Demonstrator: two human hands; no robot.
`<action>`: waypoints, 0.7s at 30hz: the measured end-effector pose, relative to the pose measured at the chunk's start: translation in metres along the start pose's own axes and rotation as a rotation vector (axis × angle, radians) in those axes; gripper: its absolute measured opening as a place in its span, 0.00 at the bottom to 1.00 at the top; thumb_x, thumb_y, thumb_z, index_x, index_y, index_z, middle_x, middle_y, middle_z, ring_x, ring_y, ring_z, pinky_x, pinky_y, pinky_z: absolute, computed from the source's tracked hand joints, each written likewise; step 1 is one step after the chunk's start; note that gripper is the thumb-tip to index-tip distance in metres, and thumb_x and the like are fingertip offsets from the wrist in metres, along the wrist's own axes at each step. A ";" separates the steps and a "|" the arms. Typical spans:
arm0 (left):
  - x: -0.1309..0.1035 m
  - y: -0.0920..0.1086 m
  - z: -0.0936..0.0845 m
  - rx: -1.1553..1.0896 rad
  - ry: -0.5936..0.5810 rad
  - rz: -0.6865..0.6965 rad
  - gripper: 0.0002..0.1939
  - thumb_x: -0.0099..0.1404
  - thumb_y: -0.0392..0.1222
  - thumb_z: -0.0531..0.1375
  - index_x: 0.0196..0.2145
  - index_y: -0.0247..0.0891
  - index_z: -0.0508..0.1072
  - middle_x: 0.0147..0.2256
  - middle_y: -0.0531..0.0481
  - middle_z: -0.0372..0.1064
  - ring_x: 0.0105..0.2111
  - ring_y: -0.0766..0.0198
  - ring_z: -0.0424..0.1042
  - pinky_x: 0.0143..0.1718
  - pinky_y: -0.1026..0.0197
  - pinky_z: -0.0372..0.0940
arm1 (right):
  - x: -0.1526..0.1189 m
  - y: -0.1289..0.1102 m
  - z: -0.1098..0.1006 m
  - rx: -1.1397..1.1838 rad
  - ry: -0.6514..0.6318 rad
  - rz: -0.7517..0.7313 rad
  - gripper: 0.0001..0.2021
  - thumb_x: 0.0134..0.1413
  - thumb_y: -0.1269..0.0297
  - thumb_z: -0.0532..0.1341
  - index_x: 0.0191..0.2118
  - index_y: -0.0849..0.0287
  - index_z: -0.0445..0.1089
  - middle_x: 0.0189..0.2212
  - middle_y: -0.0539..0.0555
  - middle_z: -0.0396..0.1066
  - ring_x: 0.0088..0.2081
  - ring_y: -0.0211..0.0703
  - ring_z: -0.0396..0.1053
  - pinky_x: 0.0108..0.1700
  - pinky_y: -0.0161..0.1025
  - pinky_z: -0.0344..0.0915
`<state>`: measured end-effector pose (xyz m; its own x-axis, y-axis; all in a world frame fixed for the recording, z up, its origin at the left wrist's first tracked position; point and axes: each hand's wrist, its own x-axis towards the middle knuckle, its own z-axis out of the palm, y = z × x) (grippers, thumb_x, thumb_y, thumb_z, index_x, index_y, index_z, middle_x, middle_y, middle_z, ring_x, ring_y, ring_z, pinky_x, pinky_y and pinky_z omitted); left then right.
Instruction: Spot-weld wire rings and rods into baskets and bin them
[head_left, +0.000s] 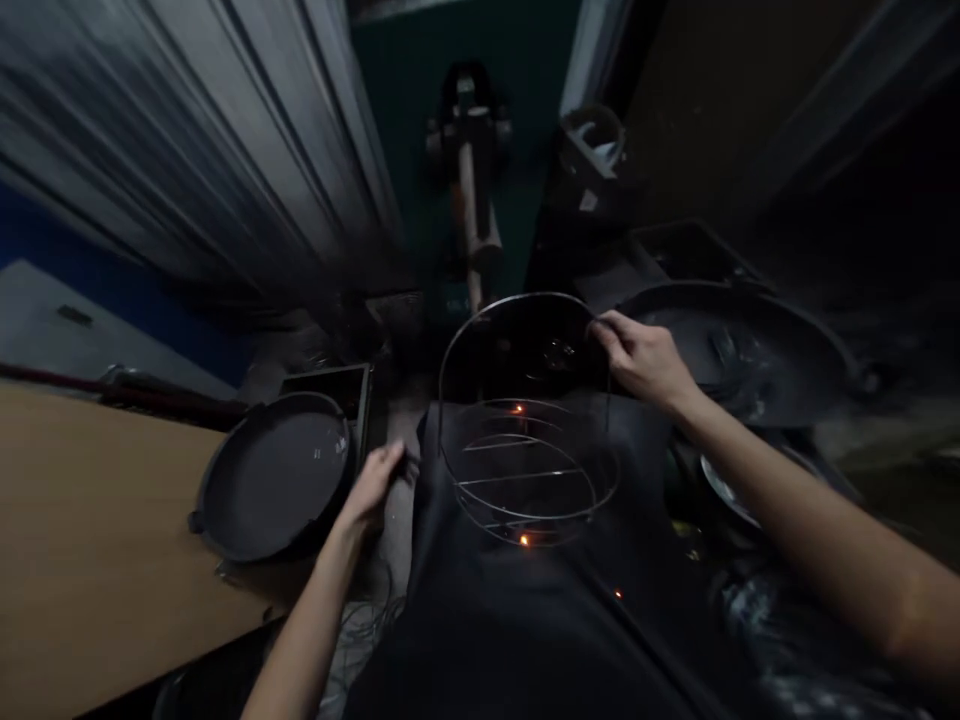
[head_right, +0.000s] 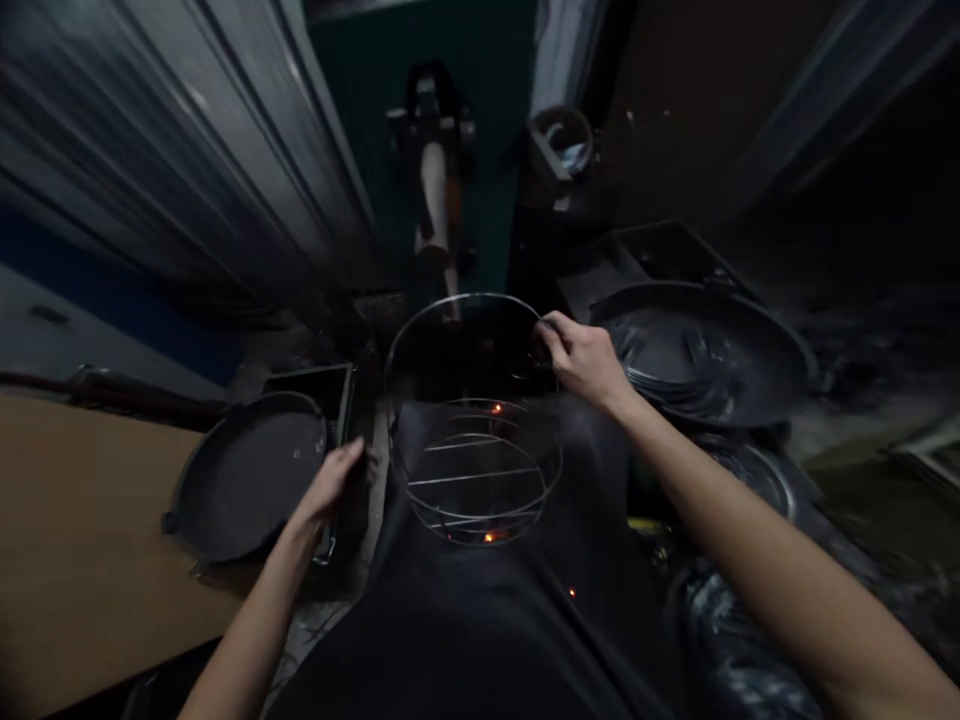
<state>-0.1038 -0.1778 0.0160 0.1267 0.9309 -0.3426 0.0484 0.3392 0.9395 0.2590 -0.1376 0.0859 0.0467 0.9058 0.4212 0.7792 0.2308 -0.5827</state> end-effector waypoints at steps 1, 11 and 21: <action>-0.010 -0.017 0.004 -0.086 -0.118 -0.172 0.26 0.56 0.61 0.62 0.29 0.29 0.76 0.24 0.41 0.73 0.24 0.60 0.72 0.30 0.60 0.66 | -0.002 0.001 -0.005 0.017 0.054 0.018 0.10 0.59 0.59 0.53 0.32 0.56 0.67 0.21 0.50 0.65 0.23 0.39 0.62 0.28 0.35 0.54; 0.033 0.027 0.071 -0.770 0.166 -0.267 0.20 0.71 0.45 0.44 0.39 0.33 0.72 0.17 0.54 0.64 0.21 0.67 0.68 0.33 0.62 0.68 | -0.051 0.023 0.023 0.396 0.243 0.193 0.16 0.63 0.55 0.48 0.39 0.57 0.70 0.30 0.51 0.72 0.33 0.39 0.68 0.38 0.35 0.63; 0.052 0.050 0.098 -0.540 0.370 -0.153 0.22 0.71 0.49 0.42 0.25 0.36 0.63 0.12 0.57 0.46 0.20 0.68 0.61 0.31 0.66 0.66 | -0.221 0.209 -0.064 -0.440 -0.032 0.945 0.14 0.53 0.68 0.59 0.45 0.65 0.73 0.44 0.65 0.73 0.47 0.55 0.69 0.51 0.48 0.62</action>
<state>0.0022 -0.1254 0.0448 -0.1946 0.8193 -0.5394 -0.4756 0.4021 0.7824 0.4516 -0.3126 -0.0844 0.7447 0.6602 -0.0972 0.5930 -0.7215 -0.3574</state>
